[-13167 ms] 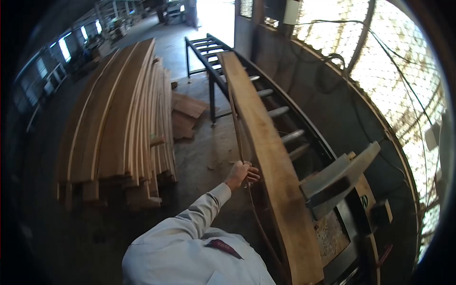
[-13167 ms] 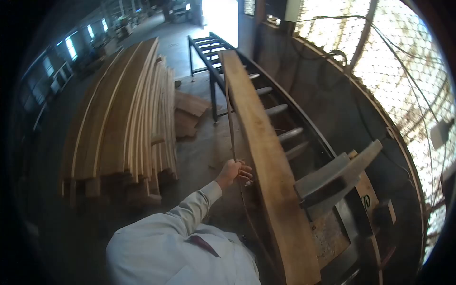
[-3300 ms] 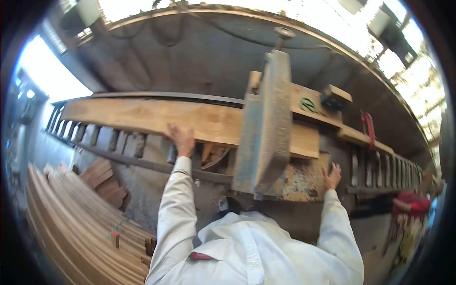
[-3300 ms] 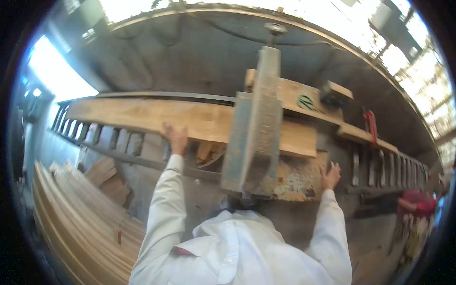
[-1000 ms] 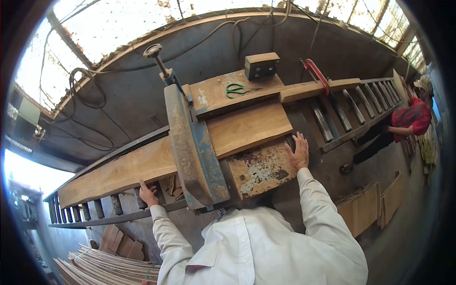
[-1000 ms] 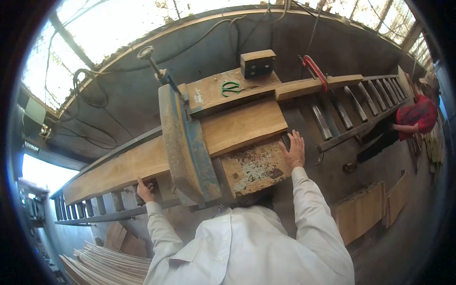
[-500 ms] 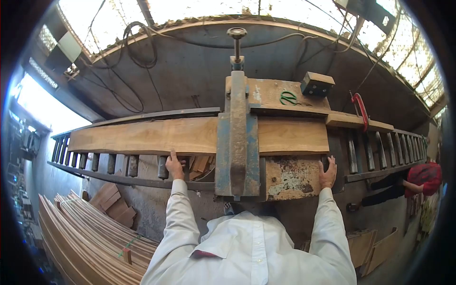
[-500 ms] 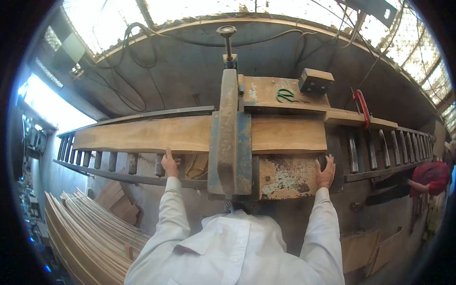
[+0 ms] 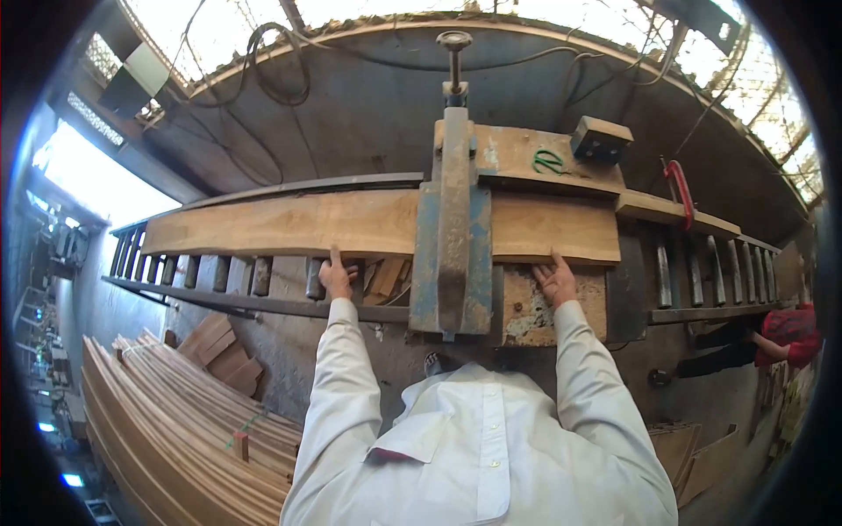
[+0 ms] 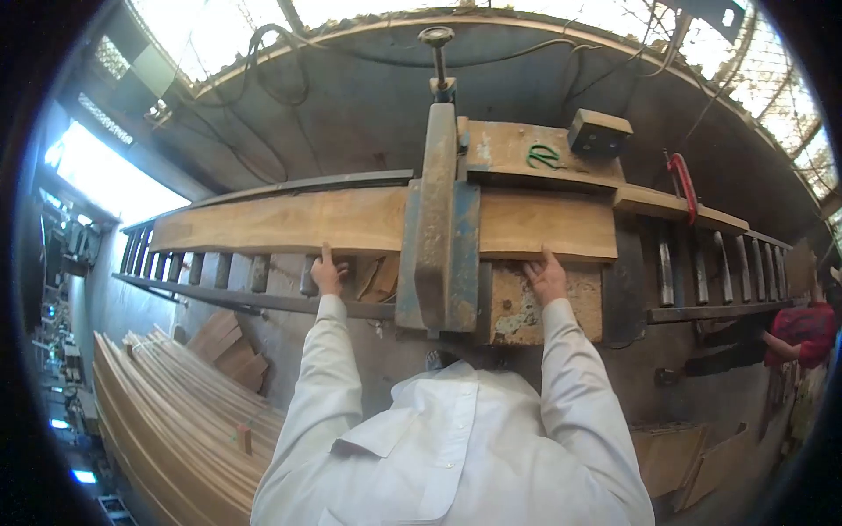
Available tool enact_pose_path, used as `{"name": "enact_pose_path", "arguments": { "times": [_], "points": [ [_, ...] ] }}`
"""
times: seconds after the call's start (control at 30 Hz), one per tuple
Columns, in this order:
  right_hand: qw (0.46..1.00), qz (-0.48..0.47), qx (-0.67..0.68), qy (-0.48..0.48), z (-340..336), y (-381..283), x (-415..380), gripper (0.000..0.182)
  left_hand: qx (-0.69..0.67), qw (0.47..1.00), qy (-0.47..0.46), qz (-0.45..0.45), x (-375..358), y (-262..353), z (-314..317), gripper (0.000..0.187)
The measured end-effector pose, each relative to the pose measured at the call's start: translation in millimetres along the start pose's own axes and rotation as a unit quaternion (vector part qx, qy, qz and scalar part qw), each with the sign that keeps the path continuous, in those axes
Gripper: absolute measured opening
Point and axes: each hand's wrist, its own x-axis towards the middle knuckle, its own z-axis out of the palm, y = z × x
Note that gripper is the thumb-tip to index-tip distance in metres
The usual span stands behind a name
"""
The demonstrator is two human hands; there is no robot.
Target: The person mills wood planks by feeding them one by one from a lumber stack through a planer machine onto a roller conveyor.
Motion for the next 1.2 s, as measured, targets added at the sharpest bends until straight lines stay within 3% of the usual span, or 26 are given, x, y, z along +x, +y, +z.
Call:
{"name": "enact_pose_path", "arguments": {
  "times": [0.17,0.4,0.53,0.73,0.93,1.03,1.07,1.13,1.2],
  "points": [
    [0.998,0.019,0.068,-0.001,9,-3,-6,0.048,0.016,1.0,-0.001,0.005,-1,1,1,0.057],
    [0.995,0.037,0.098,-0.001,-33,24,-2,0.047,0.004,0.999,-0.039,-0.004,10,-6,-5,0.06],
    [0.989,0.013,0.143,0.029,-45,24,-60,0.035,0.026,0.998,-0.045,-0.022,10,-5,-8,0.067],
    [0.98,-0.071,0.122,0.138,-116,-74,-76,0.037,0.012,0.999,-0.028,0.01,6,-7,-4,0.073],
    [0.941,-0.272,0.136,0.146,-251,-225,1,0.048,0.022,0.998,-0.053,-0.007,-3,8,-7,0.067],
    [0.862,-0.415,-0.117,0.268,-248,-229,-11,0.053,-0.04,0.99,-0.127,-0.041,36,-4,-25,0.062],
    [0.807,-0.464,-0.218,0.293,-230,-208,-26,0.056,-0.066,0.989,-0.128,-0.046,47,-5,-26,0.061],
    [0.702,-0.455,-0.464,0.292,-182,-169,-76,0.058,-0.118,0.984,-0.119,-0.056,63,-8,-31,0.058],
    [0.661,-0.431,-0.581,0.201,-175,-134,-88,0.061,0.081,0.971,-0.191,0.122,80,-30,-34,0.058]
  ]
}}
